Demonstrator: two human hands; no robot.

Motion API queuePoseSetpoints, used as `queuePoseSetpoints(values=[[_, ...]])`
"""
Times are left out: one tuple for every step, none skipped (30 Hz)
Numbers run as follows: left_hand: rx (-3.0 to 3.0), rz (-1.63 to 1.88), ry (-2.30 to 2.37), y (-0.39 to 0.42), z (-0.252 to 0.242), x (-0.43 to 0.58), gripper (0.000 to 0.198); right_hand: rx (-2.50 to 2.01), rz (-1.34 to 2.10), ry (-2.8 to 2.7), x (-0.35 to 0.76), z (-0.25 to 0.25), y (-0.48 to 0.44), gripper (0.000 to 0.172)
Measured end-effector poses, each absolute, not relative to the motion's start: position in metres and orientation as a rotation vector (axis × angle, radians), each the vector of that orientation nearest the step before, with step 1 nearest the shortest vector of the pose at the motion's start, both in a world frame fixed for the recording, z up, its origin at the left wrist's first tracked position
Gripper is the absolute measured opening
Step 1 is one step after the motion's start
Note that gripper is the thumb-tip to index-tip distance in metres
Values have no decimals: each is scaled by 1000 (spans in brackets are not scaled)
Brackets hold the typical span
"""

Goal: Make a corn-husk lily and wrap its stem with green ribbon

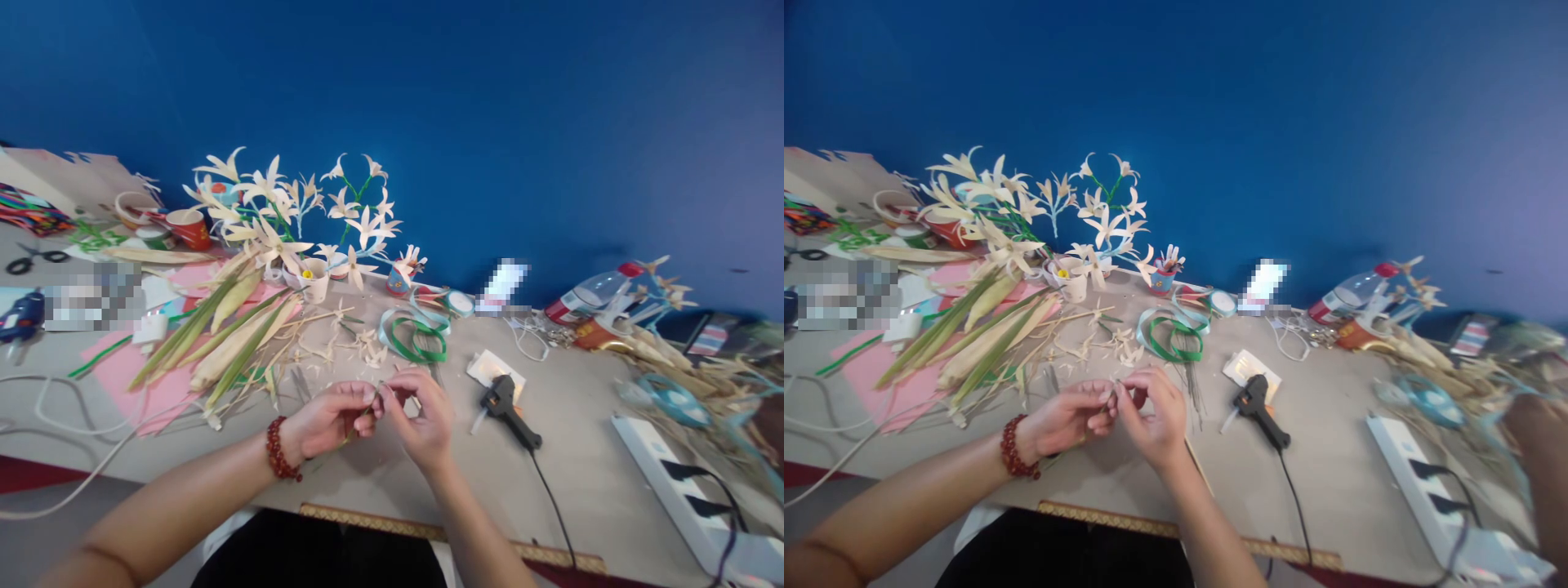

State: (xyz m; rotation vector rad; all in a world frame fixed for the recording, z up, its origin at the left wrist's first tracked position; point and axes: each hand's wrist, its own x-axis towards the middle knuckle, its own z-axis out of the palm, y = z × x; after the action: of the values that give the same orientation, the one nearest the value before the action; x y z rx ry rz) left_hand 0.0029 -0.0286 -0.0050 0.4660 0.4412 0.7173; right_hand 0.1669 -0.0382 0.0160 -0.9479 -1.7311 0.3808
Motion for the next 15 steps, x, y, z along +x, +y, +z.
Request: queuePoseSetpoints(values=[[466,715,440,-29,-5,3,12,-950,374,-1729,167,16,-38,10],[464,713,439,-29,-5,3,12,-952,369,-1725,166,17,-38,9],[464,711,437,-29,-5,3,13,-950,364,-1723,166,17,-38,9],[463,711,436,-29,-5,3,12,-946,358,-1722,166,18,-38,9],[463,712,435,-29,-5,3,12,-941,353,-1722,165,18,-39,10],[462,712,435,-29,-5,3,12,-936,348,-1723,165,18,-39,10],[461,711,436,-29,-5,2,12,-933,345,-1727,165,18,-39,11],[461,708,437,-29,-5,2,12,-934,342,-1728,165,17,-39,12],[461,707,438,-28,-5,2,12,-936,341,-1730,165,16,-39,12],[461,706,437,-28,-5,2,12,-937,338,-1729,165,15,-39,12],[462,704,435,-28,-6,2,13,-935,333,-1729,165,15,-39,13],[465,704,433,-28,-6,2,13,-931,325,-1731,165,14,-39,13],[468,705,430,-28,-6,2,12,-927,316,-1732,165,14,-39,14],[469,706,427,-28,-6,2,12,-922,307,-1735,165,14,-39,14],[467,707,425,-28,-7,2,12,-920,297,-1737,165,14,-39,14]])
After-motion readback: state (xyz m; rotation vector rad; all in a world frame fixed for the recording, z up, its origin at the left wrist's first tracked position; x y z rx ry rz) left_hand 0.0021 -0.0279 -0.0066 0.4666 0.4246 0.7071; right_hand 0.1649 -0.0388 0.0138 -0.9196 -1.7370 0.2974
